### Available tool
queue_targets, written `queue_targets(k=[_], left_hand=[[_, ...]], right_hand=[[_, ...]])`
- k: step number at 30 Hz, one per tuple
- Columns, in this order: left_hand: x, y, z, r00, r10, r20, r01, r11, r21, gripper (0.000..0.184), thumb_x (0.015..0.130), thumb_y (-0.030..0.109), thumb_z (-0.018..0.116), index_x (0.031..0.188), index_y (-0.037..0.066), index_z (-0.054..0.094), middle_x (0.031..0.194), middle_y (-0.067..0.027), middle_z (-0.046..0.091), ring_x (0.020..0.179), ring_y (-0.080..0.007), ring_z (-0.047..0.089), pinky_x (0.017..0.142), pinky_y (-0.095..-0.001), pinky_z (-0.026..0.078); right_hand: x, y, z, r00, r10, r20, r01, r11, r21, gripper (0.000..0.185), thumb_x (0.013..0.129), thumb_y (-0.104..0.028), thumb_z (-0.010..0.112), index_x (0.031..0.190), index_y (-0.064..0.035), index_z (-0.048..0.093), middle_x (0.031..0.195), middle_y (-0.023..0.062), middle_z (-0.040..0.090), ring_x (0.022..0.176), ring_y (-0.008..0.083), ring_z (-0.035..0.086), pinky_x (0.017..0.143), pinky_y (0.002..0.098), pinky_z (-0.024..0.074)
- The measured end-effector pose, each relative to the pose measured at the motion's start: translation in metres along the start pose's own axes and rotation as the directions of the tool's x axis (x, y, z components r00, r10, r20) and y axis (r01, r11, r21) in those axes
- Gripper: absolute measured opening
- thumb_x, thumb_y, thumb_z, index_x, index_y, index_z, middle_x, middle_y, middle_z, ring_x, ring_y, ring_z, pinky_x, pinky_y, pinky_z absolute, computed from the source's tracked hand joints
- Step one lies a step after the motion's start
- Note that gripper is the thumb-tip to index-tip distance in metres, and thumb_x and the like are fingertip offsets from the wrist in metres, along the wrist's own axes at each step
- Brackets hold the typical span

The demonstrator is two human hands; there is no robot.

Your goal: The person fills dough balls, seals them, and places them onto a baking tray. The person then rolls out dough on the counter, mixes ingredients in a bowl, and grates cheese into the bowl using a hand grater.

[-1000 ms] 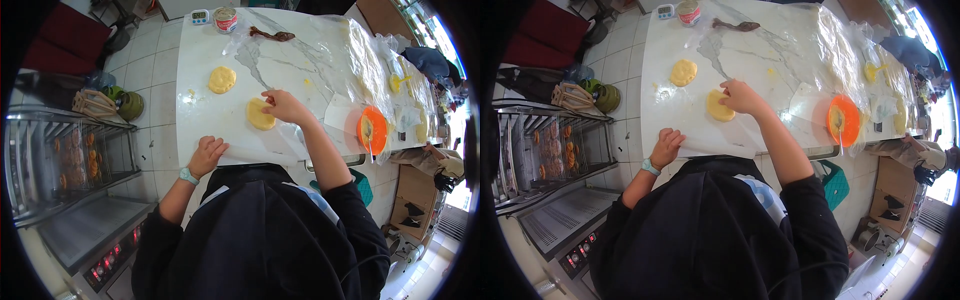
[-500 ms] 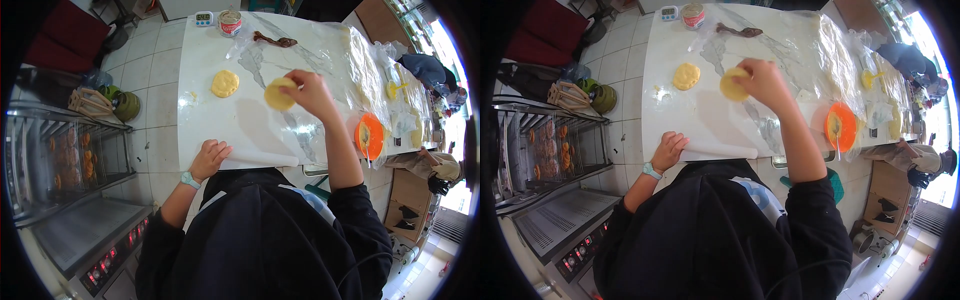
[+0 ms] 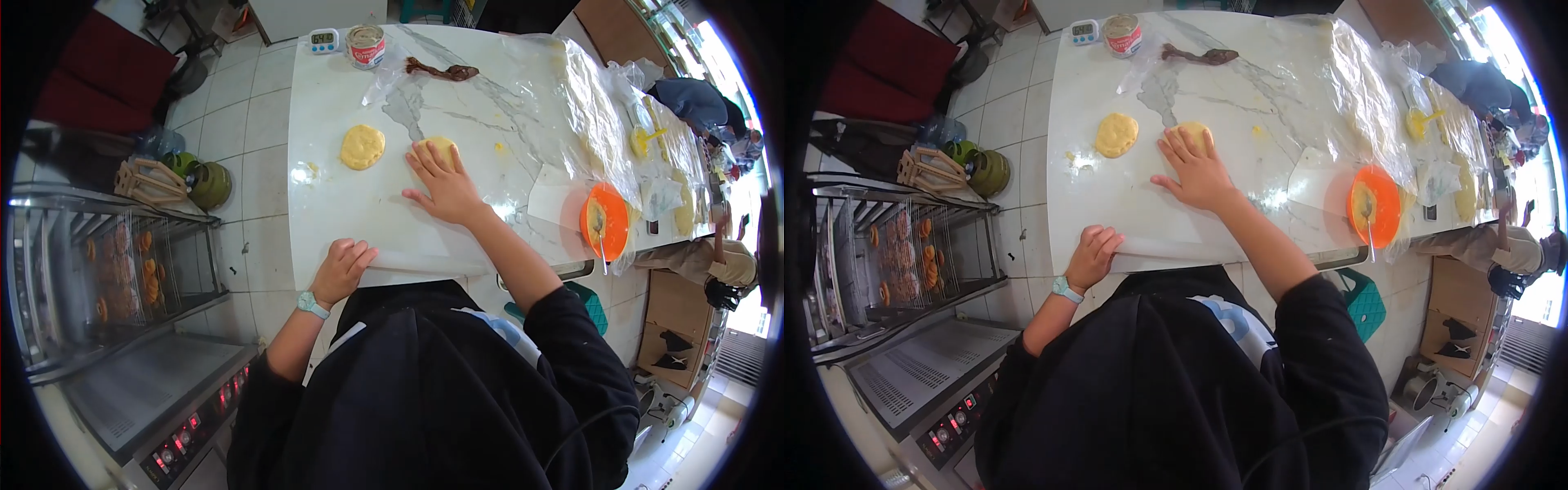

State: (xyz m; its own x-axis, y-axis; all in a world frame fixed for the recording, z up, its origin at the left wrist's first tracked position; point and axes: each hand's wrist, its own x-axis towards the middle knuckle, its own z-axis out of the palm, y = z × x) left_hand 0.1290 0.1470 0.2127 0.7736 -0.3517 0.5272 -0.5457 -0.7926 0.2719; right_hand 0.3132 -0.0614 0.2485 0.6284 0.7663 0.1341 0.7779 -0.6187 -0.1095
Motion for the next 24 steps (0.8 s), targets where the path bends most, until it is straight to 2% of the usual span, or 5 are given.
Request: queue_targets(k=[9,11,14,21,24], left_hand=[[0.001,0.002,0.001,0.997,-0.072,0.028,0.072,0.997,-0.014,0.045,0.07,0.0,0.062,0.113,0.008,0.053,0.108,-0.0086,0.051,0.095,-0.0292,0.048,0.084,-0.0394,0.044],[0.015,0.005,0.005,0.994,-0.102,0.035,0.103,0.994,-0.045,0.045,0.07,0.001,0.063,0.114,0.007,0.052,0.108,-0.0095,0.052,0.097,-0.0301,0.049,0.085,-0.0401,0.043],[0.057,0.009,0.01,0.991,-0.109,0.073,0.119,0.981,-0.15,0.056,0.068,0.003,0.069,0.119,0.002,0.047,0.118,-0.0158,0.049,0.111,-0.0365,0.046,0.094,-0.0428,0.041],[0.127,-0.043,0.033,0.91,-0.364,-0.197,0.404,0.884,0.234,0.08,0.084,0.05,0.055,0.139,0.0,0.026,0.142,-0.0195,0.032,0.132,-0.0359,0.03,0.106,-0.0489,0.025],[0.135,-0.055,0.031,0.923,-0.36,0.135,0.31,0.904,0.294,0.077,0.087,0.053,0.048,0.138,-0.001,0.029,0.142,-0.0185,0.032,0.131,-0.0353,0.03,0.107,-0.0507,0.021]], right_hand=[[-0.021,0.008,-0.043,0.924,0.305,-0.23,-0.307,0.951,0.03,0.063,0.091,-0.048,0.044,0.141,-0.012,0.028,0.147,0.0114,0.025,0.137,0.0291,0.02,0.108,0.0538,0.0134],[-0.055,-0.013,-0.071,0.984,0.148,0.1,-0.178,0.784,0.595,0.053,0.09,-0.042,0.051,0.133,-0.0128,0.042,0.134,0.0143,0.043,0.124,0.0321,0.041,0.102,0.045,0.0317],[-0.086,-0.03,-0.09,0.96,-0.085,0.265,-0.088,0.81,0.579,0.04,0.088,-0.032,0.056,0.124,-0.0158,0.051,0.106,0.0138,0.058,0.092,0.0329,0.058,0.084,0.0402,0.0455],[-0.119,0.053,-0.042,0.698,0.648,-0.304,-0.611,0.761,0.219,0.047,0.087,-0.014,0.054,0.132,-0.0093,0.043,0.109,0.0142,0.053,0.093,0.0323,0.056,0.077,0.0391,0.0469],[-0.12,0.079,-0.025,0.698,0.674,-0.24,-0.673,0.733,0.101,0.052,0.086,-0.009,0.053,0.135,-0.0041,0.037,0.114,0.0156,0.049,0.1,0.0316,0.053,0.079,0.0382,0.0463]])
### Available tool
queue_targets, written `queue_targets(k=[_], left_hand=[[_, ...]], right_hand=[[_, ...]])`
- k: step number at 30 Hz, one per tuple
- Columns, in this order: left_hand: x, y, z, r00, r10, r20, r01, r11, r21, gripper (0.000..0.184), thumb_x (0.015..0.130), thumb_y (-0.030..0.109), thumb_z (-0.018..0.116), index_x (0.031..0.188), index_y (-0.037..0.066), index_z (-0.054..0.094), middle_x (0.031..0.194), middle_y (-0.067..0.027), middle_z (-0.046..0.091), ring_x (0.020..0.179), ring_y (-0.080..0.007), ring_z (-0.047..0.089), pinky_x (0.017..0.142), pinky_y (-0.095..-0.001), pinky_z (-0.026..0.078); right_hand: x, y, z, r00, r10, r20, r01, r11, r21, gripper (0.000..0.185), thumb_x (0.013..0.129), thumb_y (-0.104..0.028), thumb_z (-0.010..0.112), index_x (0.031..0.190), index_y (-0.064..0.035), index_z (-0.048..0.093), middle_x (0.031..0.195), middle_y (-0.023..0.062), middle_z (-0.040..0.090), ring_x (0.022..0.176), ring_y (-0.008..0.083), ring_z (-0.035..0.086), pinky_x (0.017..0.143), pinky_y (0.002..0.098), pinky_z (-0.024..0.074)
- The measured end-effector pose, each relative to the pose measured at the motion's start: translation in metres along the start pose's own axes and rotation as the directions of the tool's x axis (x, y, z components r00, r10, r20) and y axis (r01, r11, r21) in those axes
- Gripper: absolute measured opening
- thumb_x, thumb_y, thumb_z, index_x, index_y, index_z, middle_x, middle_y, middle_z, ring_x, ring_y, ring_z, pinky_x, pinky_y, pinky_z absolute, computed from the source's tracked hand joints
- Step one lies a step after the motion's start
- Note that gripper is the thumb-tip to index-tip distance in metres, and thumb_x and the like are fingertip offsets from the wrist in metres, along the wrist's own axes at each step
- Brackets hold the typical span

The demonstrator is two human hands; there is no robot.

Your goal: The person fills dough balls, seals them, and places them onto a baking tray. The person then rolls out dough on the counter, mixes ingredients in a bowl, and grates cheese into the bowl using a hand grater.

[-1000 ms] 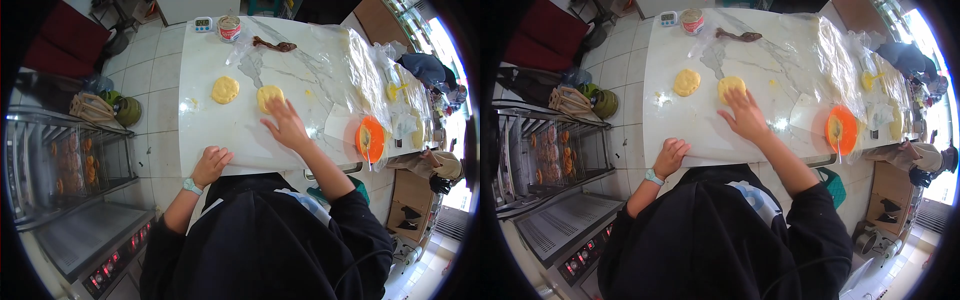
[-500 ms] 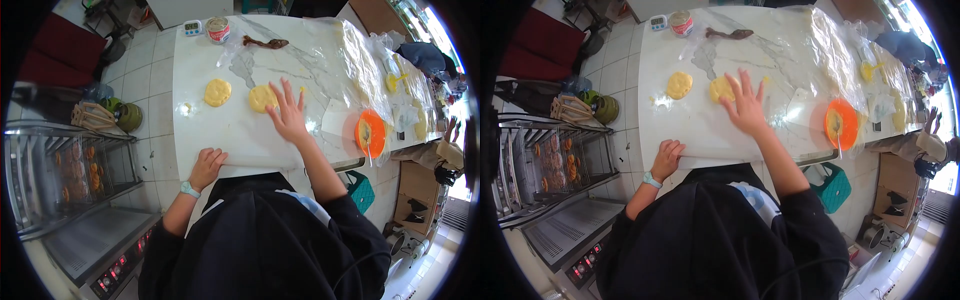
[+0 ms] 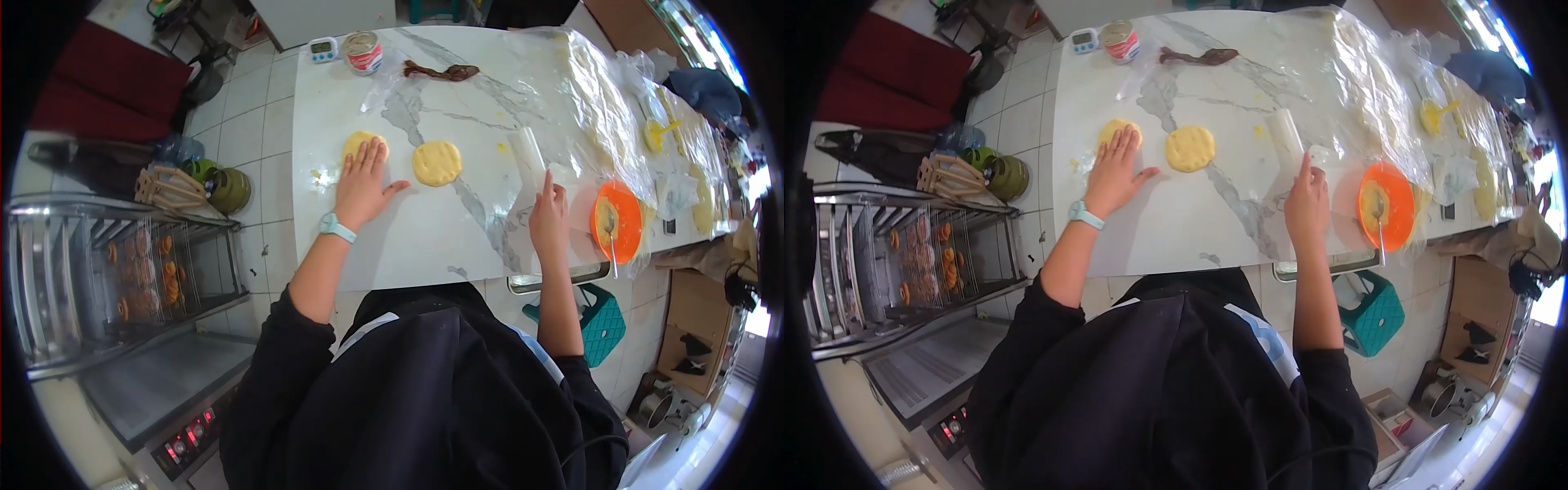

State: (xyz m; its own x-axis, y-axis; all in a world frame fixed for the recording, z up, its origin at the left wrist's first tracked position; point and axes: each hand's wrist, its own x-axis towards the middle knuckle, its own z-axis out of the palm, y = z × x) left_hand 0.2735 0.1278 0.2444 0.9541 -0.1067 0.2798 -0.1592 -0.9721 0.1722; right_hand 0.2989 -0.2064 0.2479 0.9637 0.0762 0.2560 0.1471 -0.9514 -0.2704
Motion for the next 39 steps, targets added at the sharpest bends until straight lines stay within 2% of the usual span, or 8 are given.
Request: queue_targets(k=[2,5,9,14,17,19,26,39], left_hand=[[0.014,-0.002,-0.017,0.971,-0.059,0.232,0.053,0.998,0.03,0.072,0.088,0.051,0.047,0.136,-0.002,0.033,0.142,-0.0175,0.033,0.132,-0.034,0.029,0.107,-0.051,0.021],[0.014,-0.021,0.017,0.987,0.131,-0.091,-0.128,0.991,0.039,0.067,0.088,0.047,0.049,0.13,-0.005,0.04,0.134,-0.0219,0.042,0.128,-0.0353,0.035,0.107,-0.0466,0.024],[0.036,-0.029,0.009,0.967,-0.025,0.255,0.067,0.985,-0.156,0.062,0.093,0.044,0.044,0.134,-0.002,0.036,0.141,-0.0193,0.035,0.132,-0.0351,0.03,0.109,-0.048,0.019],[0.015,-0.007,0.024,0.993,-0.005,-0.12,0.023,0.988,0.151,0.051,0.094,0.041,0.042,0.129,0.003,0.046,0.136,-0.0156,0.043,0.131,-0.0347,0.031,0.108,-0.054,0.01],[0.032,0.101,-0.001,0.993,0.016,-0.114,-0.088,0.736,-0.672,0.038,0.093,0.024,0.05,0.123,0.001,0.048,0.117,-0.0147,0.055,0.108,-0.0281,0.052,0.094,-0.0407,0.039],[0.048,0.178,-0.001,0.981,0.194,-0.022,-0.125,0.536,-0.835,0.036,0.092,0.02,0.052,0.121,-0.002,0.049,0.108,-0.0135,0.057,0.091,-0.0192,0.057,0.075,-0.0294,0.049],[0.094,0.314,0.047,0.545,0.46,0.701,0.716,0.181,-0.674,0.067,0.091,0.02,0.055,0.142,0.007,0.013,0.115,-0.0136,0.052,0.091,-0.0196,0.06,0.073,-0.0307,0.053],[0.061,0.337,0.04,0.63,0.378,0.678,0.771,-0.2,-0.605,0.065,0.086,-0.004,0.039,0.143,0.016,0.013,0.136,-0.0099,0.033,0.119,-0.0232,0.045,0.094,-0.0399,0.047]], right_hand=[[0.005,0.006,0.014,0.999,-0.023,-0.028,0.023,1.0,-0.016,0.057,0.078,-0.001,0.053,0.133,-0.0029,0.039,0.11,0.016,0.052,0.1,0.0306,0.053,0.081,0.0394,0.0453],[0.015,0.006,0.03,0.994,-0.06,-0.092,0.05,0.993,-0.11,0.057,0.074,-0.003,0.053,0.13,-0.0036,0.043,0.103,0.015,0.055,0.098,0.0295,0.053,0.081,0.04,0.0439],[0.012,-0.002,-0.008,0.95,-0.094,-0.297,0.09,0.996,-0.028,0.04,0.081,-0.019,0.057,0.118,-0.0049,0.053,0.103,0.0148,0.056,0.1,0.0295,0.052,0.086,0.0411,0.0403],[-0.04,0.093,-0.091,0.841,0.325,-0.433,-0.387,0.92,-0.061,0.029,0.086,-0.028,0.056,0.101,-0.0028,0.057,0.097,0.0186,0.06,0.097,0.0353,0.054,0.085,0.0425,0.0421],[-0.059,0.117,-0.104,0.708,0.706,0.035,-0.706,0.703,0.091,0.029,0.088,-0.029,0.053,0.091,-0.0002,0.056,0.082,0.0198,0.062,0.083,0.0386,0.058,0.074,0.0447,0.0456],[-0.063,0.126,-0.096,0.793,0.608,0.042,-0.608,0.787,0.099,0.029,0.089,-0.028,0.053,0.088,0.0006,0.055,0.077,0.02,0.061,0.079,0.039,0.059,0.071,0.0453,0.046],[-0.06,0.142,-0.133,0.92,0.382,0.084,-0.386,0.922,0.03,0.017,0.089,-0.017,0.052,0.087,-0.0005,0.054,0.085,0.0174,0.062,0.08,0.0354,0.059,0.072,0.0424,0.0459],[-0.053,0.19,-0.155,0.991,0.079,-0.111,-0.081,0.997,-0.013,0.022,0.076,-0.001,0.052,0.097,-0.0059,0.059,0.083,0.0079,0.056,0.085,0.0258,0.057,0.073,0.0361,0.046]])
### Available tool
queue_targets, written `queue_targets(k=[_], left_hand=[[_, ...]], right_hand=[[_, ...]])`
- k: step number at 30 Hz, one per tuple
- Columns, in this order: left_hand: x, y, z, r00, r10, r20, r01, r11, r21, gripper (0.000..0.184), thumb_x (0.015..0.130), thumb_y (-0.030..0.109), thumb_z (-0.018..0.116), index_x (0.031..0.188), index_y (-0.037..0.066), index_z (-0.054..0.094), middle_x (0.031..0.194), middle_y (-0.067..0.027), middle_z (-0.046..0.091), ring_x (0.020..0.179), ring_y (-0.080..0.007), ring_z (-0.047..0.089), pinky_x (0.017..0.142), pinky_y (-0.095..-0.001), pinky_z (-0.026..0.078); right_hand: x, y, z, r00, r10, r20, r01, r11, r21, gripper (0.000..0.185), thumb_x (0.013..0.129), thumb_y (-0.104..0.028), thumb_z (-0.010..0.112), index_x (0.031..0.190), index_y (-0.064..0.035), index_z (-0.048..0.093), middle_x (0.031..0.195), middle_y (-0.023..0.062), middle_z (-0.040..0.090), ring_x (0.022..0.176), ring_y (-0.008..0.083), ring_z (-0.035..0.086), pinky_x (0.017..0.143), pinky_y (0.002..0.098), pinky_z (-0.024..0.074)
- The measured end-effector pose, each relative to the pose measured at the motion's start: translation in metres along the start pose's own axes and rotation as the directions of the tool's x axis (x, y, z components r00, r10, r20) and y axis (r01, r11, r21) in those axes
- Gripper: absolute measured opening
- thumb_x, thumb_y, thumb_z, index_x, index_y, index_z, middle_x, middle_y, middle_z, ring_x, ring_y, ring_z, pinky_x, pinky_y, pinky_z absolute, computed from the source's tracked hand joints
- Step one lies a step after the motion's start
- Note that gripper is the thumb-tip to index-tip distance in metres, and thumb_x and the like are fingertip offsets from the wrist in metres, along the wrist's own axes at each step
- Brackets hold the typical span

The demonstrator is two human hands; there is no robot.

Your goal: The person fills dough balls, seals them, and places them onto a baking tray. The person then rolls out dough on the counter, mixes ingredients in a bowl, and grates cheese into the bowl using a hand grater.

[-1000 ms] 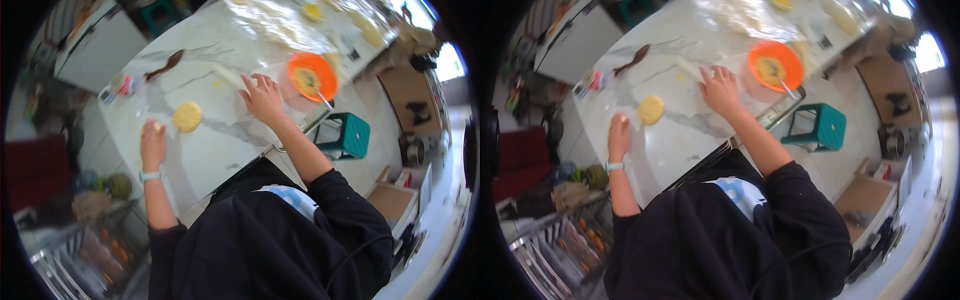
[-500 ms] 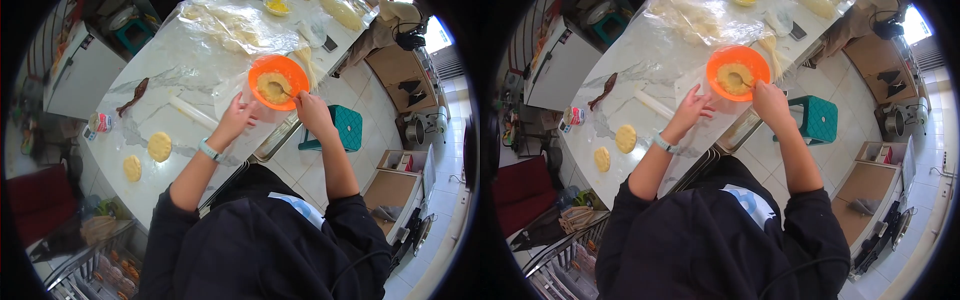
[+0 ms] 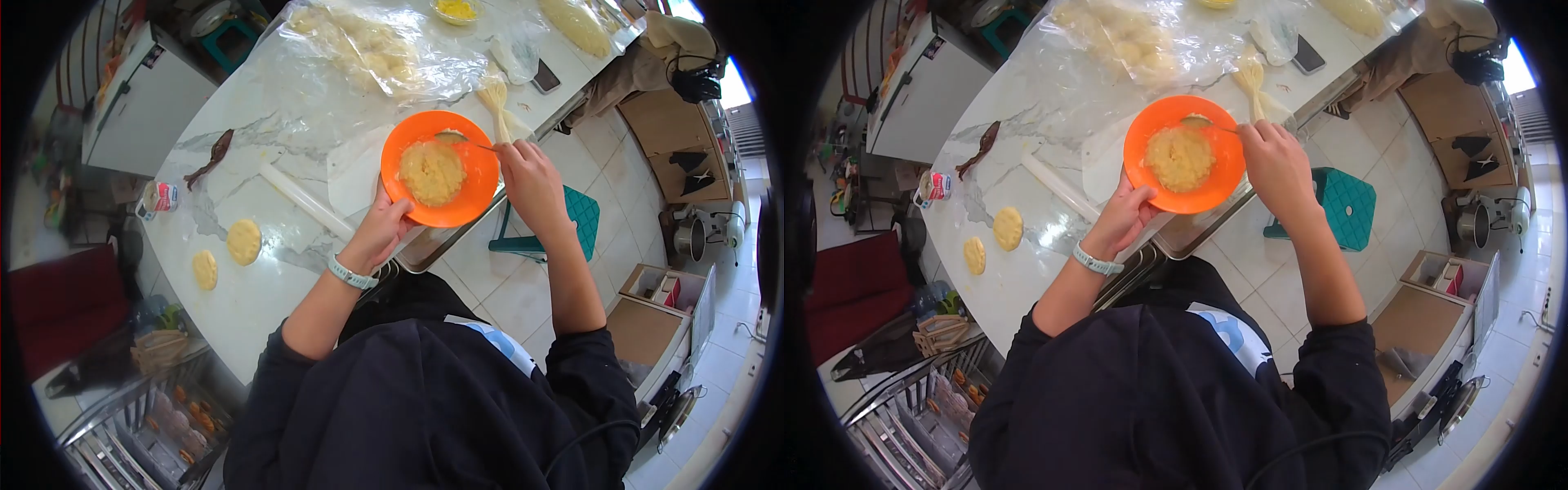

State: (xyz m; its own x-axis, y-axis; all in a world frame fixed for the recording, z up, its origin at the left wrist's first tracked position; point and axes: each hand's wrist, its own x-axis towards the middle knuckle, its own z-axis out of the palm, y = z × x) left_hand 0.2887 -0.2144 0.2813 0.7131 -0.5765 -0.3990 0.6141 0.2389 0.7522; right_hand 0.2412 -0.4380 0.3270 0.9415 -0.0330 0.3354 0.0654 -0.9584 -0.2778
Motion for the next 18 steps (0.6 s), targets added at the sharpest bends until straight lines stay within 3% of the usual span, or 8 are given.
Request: queue_targets(k=[4,6,11,14,18], left_hand=[[-0.028,0.003,-0.005,0.994,-0.019,0.111,0.016,0.999,0.028,0.072,0.085,-0.003,0.04,0.145,0.023,0.009,0.134,-0.0057,0.034,0.118,-0.0182,0.045,0.093,-0.0372,0.048],[-0.046,0.011,-0.009,0.99,-0.038,0.136,0.031,0.998,0.049,0.073,0.085,-0.002,0.042,0.145,0.024,0.01,0.133,-0.0047,0.036,0.115,-0.0169,0.047,0.092,-0.0359,0.048],[-0.092,0.013,-0.014,0.973,-0.106,0.204,0.084,0.99,0.113,0.071,0.085,-0.001,0.043,0.145,0.021,0.013,0.126,-0.0047,0.042,0.109,-0.0154,0.051,0.09,-0.0342,0.048],[-0.121,0.005,-0.019,0.965,-0.071,0.251,0.042,0.992,0.119,0.071,0.085,-0.001,0.043,0.146,0.02,0.012,0.127,-0.005,0.042,0.109,-0.0148,0.051,0.088,-0.0335,0.049],[-0.162,-0.012,-0.027,0.989,0.029,0.143,-0.043,0.994,0.101,0.07,0.084,-0.001,0.045,0.145,0.017,0.014,0.134,-0.0065,0.038,0.117,-0.0187,0.047,0.095,-0.0369,0.045]], right_hand=[[-0.008,-0.012,-0.011,0.988,-0.126,0.094,0.118,0.99,0.083,0.027,0.074,0.0,0.053,0.098,-0.0078,0.062,0.085,0.0075,0.056,0.087,0.0251,0.056,0.077,0.036,0.0451],[-0.019,-0.015,-0.023,0.906,-0.376,0.195,0.341,0.921,0.189,0.03,0.072,0.0,0.054,0.1,-0.0098,0.064,0.086,0.0059,0.055,0.088,0.0236,0.054,0.08,0.035,0.0437],[-0.035,-0.045,-0.054,0.904,-0.42,0.084,0.418,0.907,0.05,0.032,0.07,0.0,0.057,0.099,-0.0122,0.064,0.086,0.0032,0.054,0.087,0.0208,0.052,0.08,0.0324,0.0424],[-0.044,-0.061,-0.054,0.909,-0.411,0.066,0.417,0.9,-0.13,0.031,0.071,-0.002,0.057,0.099,-0.0152,0.064,0.086,0.0015,0.054,0.089,0.0188,0.052,0.08,0.0314,0.0422],[-0.083,-0.072,-0.049,0.926,-0.368,0.083,0.375,0.921,-0.104,0.026,0.073,-0.003,0.058,0.096,-0.0129,0.065,0.084,0.0028,0.058,0.086,0.0205,0.055,0.077,0.0326,0.0442]])
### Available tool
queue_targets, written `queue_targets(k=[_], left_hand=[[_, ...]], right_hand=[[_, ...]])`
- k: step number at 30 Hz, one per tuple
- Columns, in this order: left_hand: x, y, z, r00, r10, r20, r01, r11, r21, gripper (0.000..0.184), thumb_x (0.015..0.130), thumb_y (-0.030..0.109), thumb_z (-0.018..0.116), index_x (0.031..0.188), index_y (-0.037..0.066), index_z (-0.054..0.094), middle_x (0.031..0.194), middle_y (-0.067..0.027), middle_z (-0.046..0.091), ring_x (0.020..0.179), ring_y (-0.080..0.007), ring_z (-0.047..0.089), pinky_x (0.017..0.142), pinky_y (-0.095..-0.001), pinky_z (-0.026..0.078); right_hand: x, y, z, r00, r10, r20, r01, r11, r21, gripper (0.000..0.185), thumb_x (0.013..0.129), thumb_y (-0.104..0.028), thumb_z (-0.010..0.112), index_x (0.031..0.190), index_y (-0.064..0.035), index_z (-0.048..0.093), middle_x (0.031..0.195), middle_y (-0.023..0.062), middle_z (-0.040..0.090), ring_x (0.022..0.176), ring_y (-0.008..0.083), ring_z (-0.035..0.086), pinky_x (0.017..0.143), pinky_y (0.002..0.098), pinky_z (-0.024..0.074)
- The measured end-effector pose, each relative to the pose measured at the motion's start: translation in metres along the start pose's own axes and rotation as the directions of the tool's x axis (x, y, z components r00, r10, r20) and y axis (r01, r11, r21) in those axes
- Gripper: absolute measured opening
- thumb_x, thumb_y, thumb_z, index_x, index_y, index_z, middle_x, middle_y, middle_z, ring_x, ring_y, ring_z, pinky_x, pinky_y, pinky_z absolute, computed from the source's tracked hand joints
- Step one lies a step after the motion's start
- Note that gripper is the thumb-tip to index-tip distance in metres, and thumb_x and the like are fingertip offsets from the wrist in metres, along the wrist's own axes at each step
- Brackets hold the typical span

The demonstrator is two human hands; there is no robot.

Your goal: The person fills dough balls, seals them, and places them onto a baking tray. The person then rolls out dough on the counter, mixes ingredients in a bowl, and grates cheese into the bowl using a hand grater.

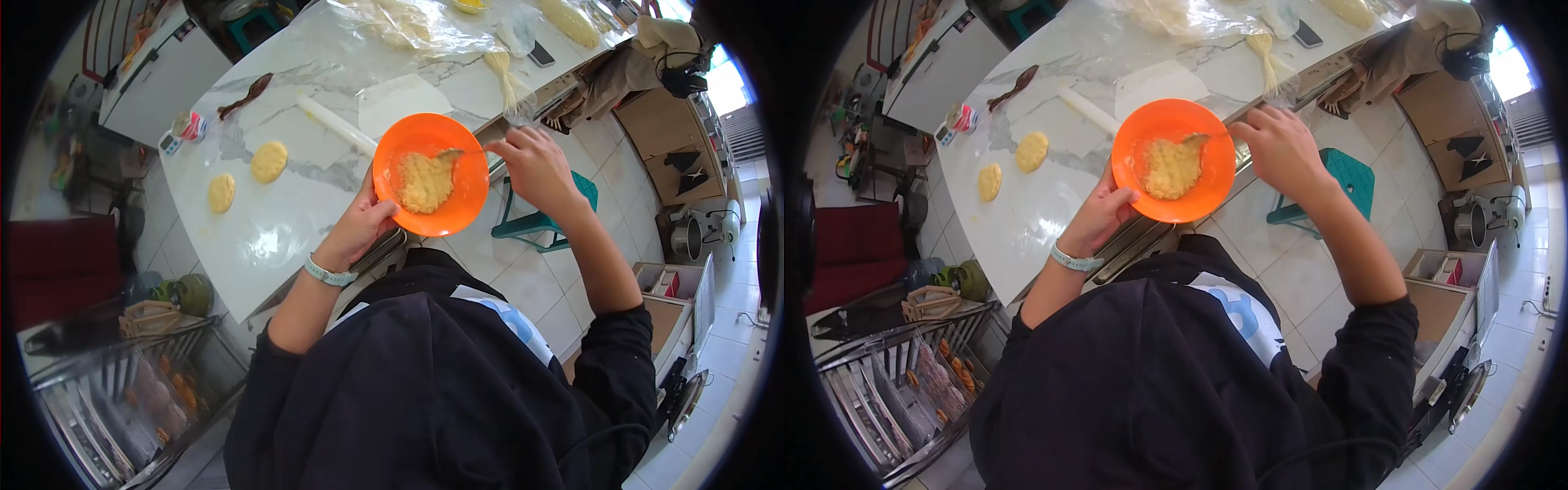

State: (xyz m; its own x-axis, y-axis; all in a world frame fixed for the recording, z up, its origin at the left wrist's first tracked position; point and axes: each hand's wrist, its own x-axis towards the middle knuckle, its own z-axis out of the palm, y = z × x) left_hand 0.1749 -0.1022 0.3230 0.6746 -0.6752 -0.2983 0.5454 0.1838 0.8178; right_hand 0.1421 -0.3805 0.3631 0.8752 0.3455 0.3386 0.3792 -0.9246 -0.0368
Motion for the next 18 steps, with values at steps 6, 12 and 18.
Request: queue_targets(k=[6,12,18], left_hand=[[-0.039,-0.061,0.008,0.984,0.166,-0.06,-0.165,0.986,0.018,0.079,0.082,-0.007,0.042,0.147,0.02,0.004,0.138,-0.0041,0.032,0.118,-0.0135,0.044,0.092,-0.0281,0.044],[-0.061,-0.125,0.018,0.982,0.189,0.019,-0.189,0.954,0.232,0.082,0.083,-0.009,0.041,0.146,0.021,-0.001,0.144,-0.0075,0.023,0.129,-0.0181,0.033,0.102,-0.0336,0.036],[-0.08,-0.127,0.038,0.997,0.012,0.077,0.007,0.971,-0.24,0.067,0.087,-0.006,0.038,0.143,0.018,0.01,0.136,-0.0079,0.034,0.12,-0.0225,0.047,0.095,-0.0394,0.047]], right_hand=[[-0.086,-0.076,0.033,0.848,0.39,0.359,-0.528,0.683,0.505,0.012,0.084,-0.011,0.056,0.09,-0.005,0.065,0.071,0.0038,0.06,0.058,0.0159,0.051,0.056,0.0276,0.0421],[-0.124,-0.138,0.024,0.495,0.377,0.782,-0.747,-0.275,0.605,0.017,0.088,-0.013,0.056,0.098,-0.0001,0.06,0.064,-0.0022,0.048,0.058,0.0085,0.046,0.051,0.0238,0.0369],[-0.157,-0.17,0.006,0.907,0.415,-0.07,-0.371,0.869,0.328,0.022,0.081,0.0,0.055,0.102,-0.0054,0.061,0.076,0.0101,0.053,0.069,0.0282,0.052,0.064,0.0354,0.0453]])
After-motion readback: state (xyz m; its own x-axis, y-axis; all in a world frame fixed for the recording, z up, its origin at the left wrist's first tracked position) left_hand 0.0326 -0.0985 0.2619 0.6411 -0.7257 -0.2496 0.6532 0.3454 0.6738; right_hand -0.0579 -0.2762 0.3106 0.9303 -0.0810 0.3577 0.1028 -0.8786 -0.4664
